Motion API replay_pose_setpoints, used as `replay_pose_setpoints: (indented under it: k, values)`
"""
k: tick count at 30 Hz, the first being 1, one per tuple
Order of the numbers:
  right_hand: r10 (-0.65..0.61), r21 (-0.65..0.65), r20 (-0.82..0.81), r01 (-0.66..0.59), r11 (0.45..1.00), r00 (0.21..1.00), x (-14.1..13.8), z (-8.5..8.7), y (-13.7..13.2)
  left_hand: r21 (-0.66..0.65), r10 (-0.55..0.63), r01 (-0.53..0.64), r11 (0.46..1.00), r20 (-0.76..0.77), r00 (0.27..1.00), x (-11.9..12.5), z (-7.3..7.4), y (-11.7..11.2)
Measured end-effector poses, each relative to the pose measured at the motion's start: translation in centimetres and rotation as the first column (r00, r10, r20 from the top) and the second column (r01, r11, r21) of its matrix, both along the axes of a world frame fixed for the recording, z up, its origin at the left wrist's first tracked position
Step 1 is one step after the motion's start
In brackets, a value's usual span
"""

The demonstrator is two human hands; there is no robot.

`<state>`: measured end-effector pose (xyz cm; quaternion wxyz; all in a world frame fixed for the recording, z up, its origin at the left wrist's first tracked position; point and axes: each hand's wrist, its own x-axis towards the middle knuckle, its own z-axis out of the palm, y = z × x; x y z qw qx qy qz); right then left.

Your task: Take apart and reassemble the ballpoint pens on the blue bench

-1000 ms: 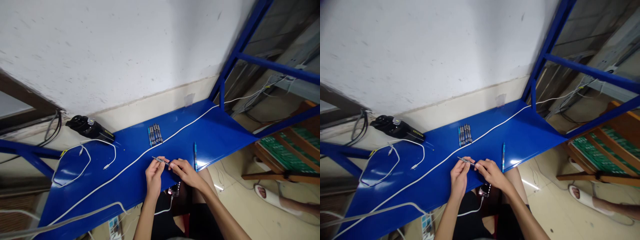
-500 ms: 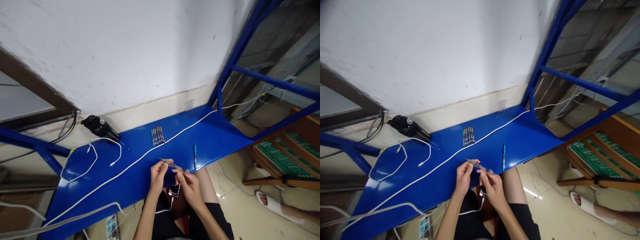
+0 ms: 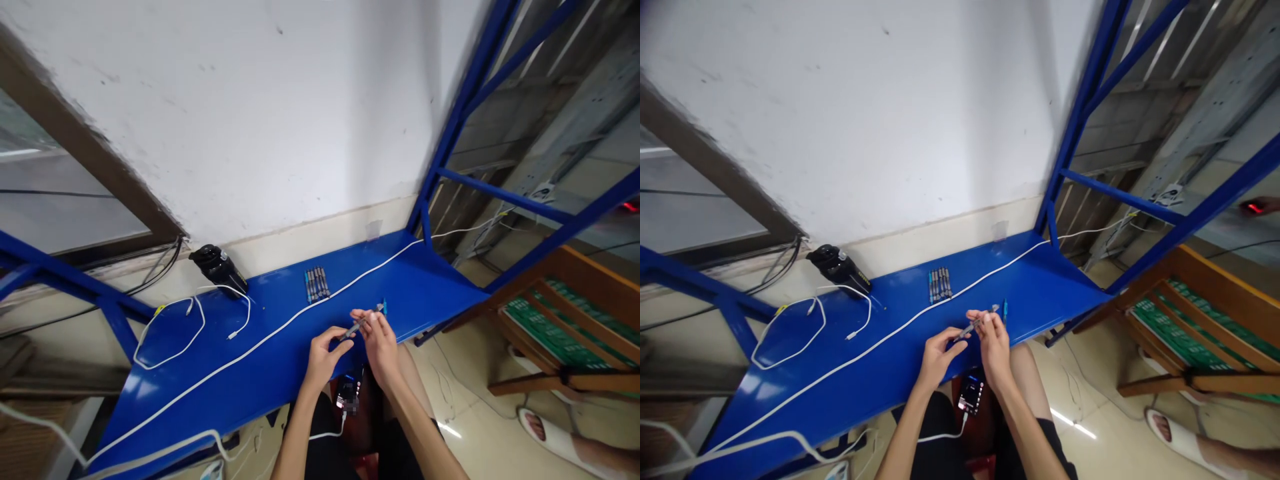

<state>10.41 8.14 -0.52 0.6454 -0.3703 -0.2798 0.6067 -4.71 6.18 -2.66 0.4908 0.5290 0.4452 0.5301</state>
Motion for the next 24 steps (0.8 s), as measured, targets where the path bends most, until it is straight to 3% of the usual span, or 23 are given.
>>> replay_pose_setpoints:
  k: [4, 9, 15, 20, 24]
  values:
    - [-0.037, 0.000, -0.388, 0.041, 0.999, 0.921, 2.0, 3.2, 0.8, -0.027, 0.029, -0.030, 0.999, -0.036, 0.999, 0.2, -0.5, 0.2]
    - [0.024, 0.059, -0.578, 0.012, 0.998, 0.815, 5.3, 6.6, 0.4, -0.071, 0.087, -0.082, 0.994, 0.067, 0.994, 0.2, -1.0, 0.2]
    - [-0.071, 0.138, -0.419, 0.141, 0.980, 0.905, 7.1, 8.1, -0.7, -0.065, 0.122, -0.118, 0.991, 0.057, 0.991, 0.2, -0.7, 0.0]
    - [-0.121, 0.190, -0.231, 0.167, 0.967, 0.965, 7.9, 8.9, -1.4, -0.057, 0.142, -0.139, 0.989, 0.056, 0.988, 0.2, -1.0, 0.0]
    - [-0.124, 0.197, -0.246, 0.174, 0.965, 0.961, 8.2, 9.6, -2.1, -0.058, 0.152, -0.149, 0.987, 0.054, 0.987, 0.2, -1.1, -0.1]
